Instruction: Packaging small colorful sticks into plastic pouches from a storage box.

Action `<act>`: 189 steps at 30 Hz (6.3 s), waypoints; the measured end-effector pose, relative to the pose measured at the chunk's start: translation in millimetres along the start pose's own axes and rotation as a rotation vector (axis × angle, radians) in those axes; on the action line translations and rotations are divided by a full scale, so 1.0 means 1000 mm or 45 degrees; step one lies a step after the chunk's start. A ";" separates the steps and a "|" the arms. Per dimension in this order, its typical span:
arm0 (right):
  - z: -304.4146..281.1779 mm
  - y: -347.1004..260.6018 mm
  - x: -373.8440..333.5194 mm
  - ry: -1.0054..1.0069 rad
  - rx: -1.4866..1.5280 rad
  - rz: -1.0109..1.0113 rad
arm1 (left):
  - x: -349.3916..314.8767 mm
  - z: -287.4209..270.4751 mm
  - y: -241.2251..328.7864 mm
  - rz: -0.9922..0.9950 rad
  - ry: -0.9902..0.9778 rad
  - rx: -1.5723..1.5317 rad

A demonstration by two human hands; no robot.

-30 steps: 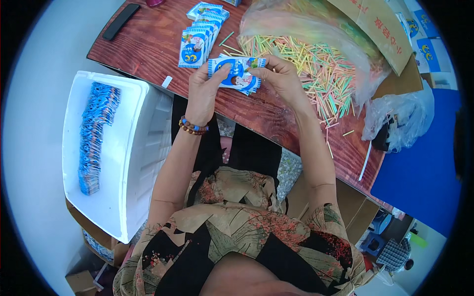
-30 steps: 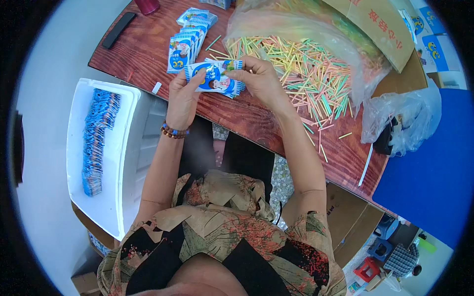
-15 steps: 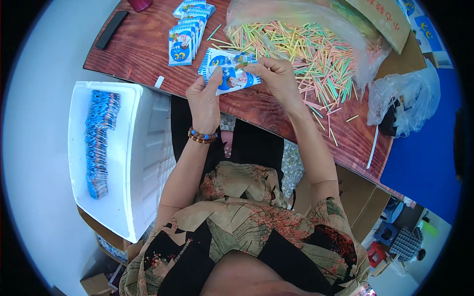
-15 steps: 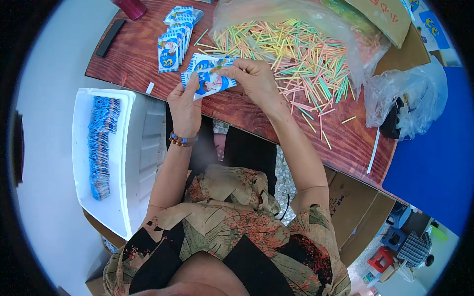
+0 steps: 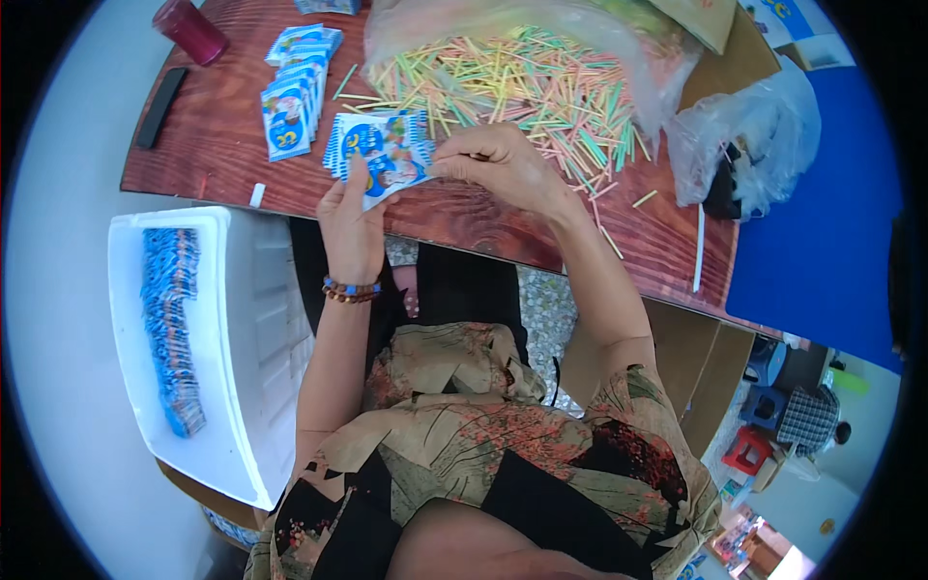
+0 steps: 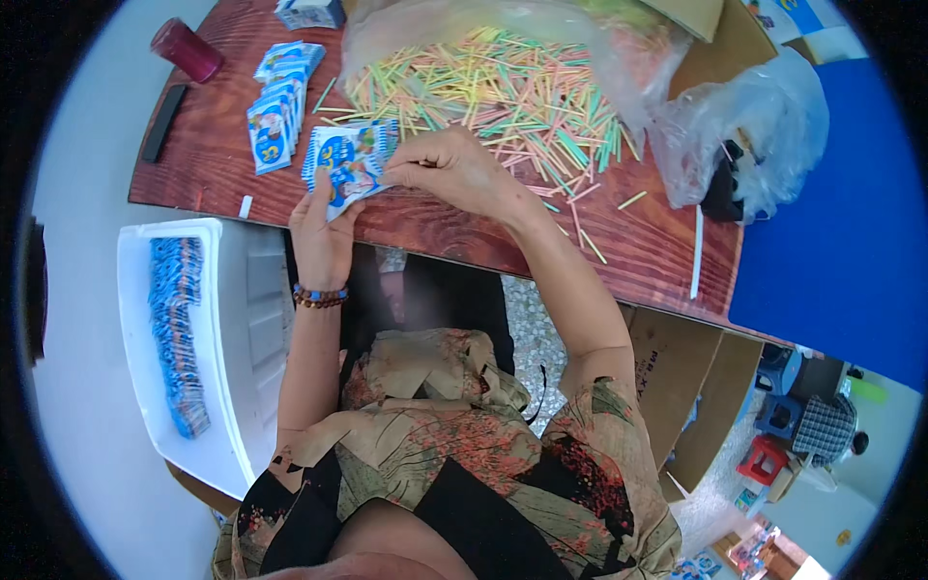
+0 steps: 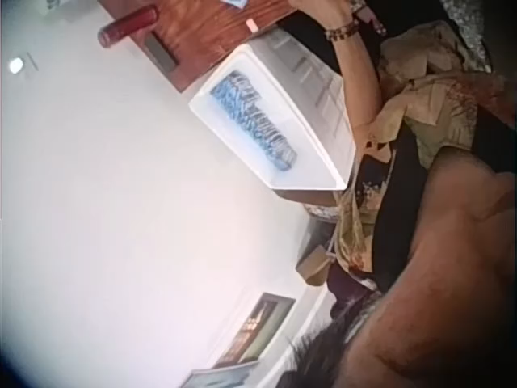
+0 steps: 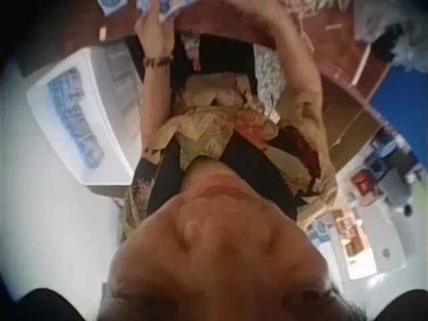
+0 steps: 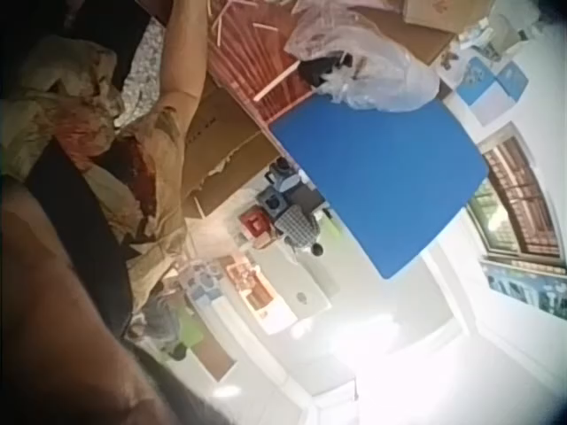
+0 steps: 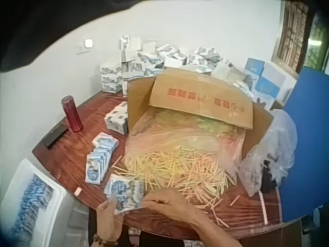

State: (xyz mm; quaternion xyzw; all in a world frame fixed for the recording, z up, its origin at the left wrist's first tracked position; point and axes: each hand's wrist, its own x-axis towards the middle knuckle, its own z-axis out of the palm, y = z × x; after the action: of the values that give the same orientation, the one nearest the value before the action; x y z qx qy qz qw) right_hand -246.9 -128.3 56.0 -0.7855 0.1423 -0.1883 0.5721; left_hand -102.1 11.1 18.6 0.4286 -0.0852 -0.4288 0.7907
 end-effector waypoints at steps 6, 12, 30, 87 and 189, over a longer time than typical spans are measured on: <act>-0.070 0.045 -0.008 0.502 -0.345 0.315 | -0.002 0.001 -0.014 -0.018 -0.064 -0.103; -0.135 0.054 -0.012 0.671 -0.837 0.457 | -0.002 -0.007 -0.019 0.005 -0.070 -0.084; -0.118 0.054 0.038 0.732 -1.340 0.025 | -0.003 -0.008 -0.012 -0.043 -0.069 -0.146; -0.125 0.057 0.087 -0.081 -1.898 0.247 | 0.001 -0.007 -0.009 -0.125 -0.044 -0.144; 0.049 -0.044 0.042 1.130 0.659 -0.394 | 0.030 0.070 -0.032 0.028 -0.072 -0.402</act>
State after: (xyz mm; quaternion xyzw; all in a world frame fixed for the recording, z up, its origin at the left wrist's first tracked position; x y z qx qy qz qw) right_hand -186.4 -92.0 90.0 -0.4755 0.2020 -0.6133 0.5974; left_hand -138.1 -62.6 30.6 0.2856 -0.0438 -0.4402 0.8502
